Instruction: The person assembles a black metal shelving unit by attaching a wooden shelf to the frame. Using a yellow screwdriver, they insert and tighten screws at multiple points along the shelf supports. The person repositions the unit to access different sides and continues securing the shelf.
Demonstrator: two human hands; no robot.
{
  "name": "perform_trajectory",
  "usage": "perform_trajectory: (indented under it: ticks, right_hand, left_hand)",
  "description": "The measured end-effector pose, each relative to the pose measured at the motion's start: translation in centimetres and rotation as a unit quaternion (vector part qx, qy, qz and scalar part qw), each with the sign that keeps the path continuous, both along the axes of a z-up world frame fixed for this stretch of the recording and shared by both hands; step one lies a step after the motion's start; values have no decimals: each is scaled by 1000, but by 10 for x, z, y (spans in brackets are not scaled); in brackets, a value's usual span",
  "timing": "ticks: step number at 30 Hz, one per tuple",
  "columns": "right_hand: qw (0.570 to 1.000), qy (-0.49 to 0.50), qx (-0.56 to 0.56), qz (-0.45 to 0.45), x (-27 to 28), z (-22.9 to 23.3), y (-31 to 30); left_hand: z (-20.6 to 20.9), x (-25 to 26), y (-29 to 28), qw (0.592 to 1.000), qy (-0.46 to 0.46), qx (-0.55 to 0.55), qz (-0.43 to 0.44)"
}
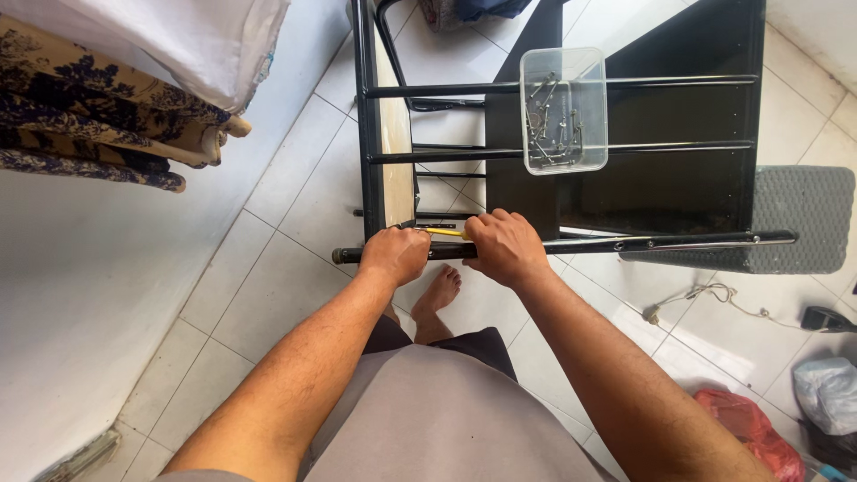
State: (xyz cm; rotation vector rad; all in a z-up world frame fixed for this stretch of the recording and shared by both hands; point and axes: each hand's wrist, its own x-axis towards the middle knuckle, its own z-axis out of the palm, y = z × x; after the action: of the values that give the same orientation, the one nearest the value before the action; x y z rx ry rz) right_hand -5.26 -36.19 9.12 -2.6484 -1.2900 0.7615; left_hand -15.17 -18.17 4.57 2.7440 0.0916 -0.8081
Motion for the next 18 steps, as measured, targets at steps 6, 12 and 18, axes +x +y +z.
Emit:
perform_trajectory:
  ticks: [6,12,18]
  right_hand:
    - [1000,-21,-17,-4,-2,11,-12]
    - [999,-32,-1,-15,-4,19,-19]
    - [998,-26,24,-61,-9,21,-34]
  left_hand:
    - [3,-4,-1,1000,-19,-5,5]
    - [15,-2,-2,1000,21,3,-4]
    - [33,2,-2,1000,25,-2,-13]
